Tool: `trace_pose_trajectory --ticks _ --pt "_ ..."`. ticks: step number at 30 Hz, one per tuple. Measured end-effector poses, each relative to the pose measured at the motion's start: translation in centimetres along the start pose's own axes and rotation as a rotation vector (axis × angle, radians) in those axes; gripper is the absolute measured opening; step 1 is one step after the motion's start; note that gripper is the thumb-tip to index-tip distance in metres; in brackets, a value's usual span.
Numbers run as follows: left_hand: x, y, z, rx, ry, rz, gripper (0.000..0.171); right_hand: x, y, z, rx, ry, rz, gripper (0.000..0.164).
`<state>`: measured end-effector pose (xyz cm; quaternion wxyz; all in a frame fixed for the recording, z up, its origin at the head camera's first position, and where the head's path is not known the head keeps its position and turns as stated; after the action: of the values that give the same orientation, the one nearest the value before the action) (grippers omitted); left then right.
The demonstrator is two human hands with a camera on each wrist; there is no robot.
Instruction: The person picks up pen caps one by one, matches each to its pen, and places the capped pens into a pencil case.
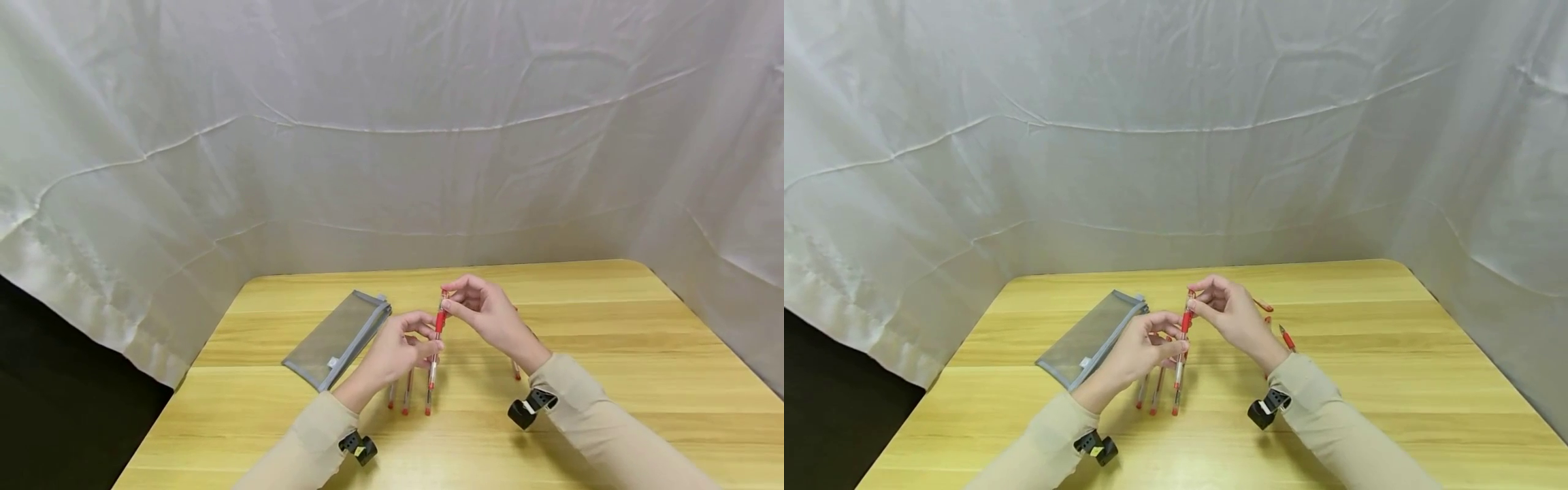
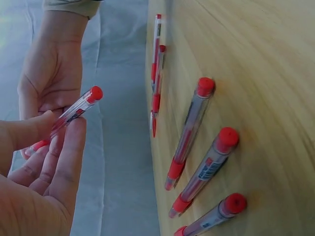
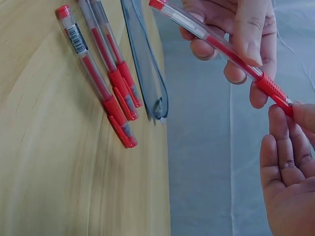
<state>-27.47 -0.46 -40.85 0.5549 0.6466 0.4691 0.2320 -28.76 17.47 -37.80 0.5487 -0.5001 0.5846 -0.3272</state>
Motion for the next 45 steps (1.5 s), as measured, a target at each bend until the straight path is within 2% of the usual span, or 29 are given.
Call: trace_pose_trajectory --ticks 7,11,19,27,37,45 --pt "0.3 0.2 0.0 0.039 0.027 -0.052 0.020 0.0 -0.2 0.2 0.013 -0.033 0.007 0.023" --pt "0.3 0.5 0.1 0.039 0.036 -0.065 0.017 0.1 -0.8 0.3 0.006 -0.057 0.030 0.020" --pt "0.1 1.1 0.1 -0.006 0.036 0.029 0.023 0.0 -1.4 0.1 0.010 -0.102 0.026 0.012" --pt "0.2 0.3 0.2 -0.049 -0.011 0.097 0.020 0.1 -0.9 0.2 0.023 -0.132 0.029 0.023" --pt "0.2 -0.4 0.3 -0.041 -0.034 0.074 0.037 0.1 0.3 0.2 0.061 -0.131 0.054 0.026" --pt "0.2 -0.6 0.3 -0.057 -0.045 0.037 0.042 -0.2 1.1 0.3 0.080 -0.119 0.100 0.029"
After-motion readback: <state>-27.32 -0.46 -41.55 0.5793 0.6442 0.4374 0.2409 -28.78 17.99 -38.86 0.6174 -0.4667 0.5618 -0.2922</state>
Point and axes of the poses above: each hand's wrist, its own z-axis away from the middle knuckle, its own x-axis out of the palm, y = z × x, the point moved 5 cm from there along -z, towards the middle knuckle, and after that the axes turned 11 degrees about x, right-handed, at the moved point
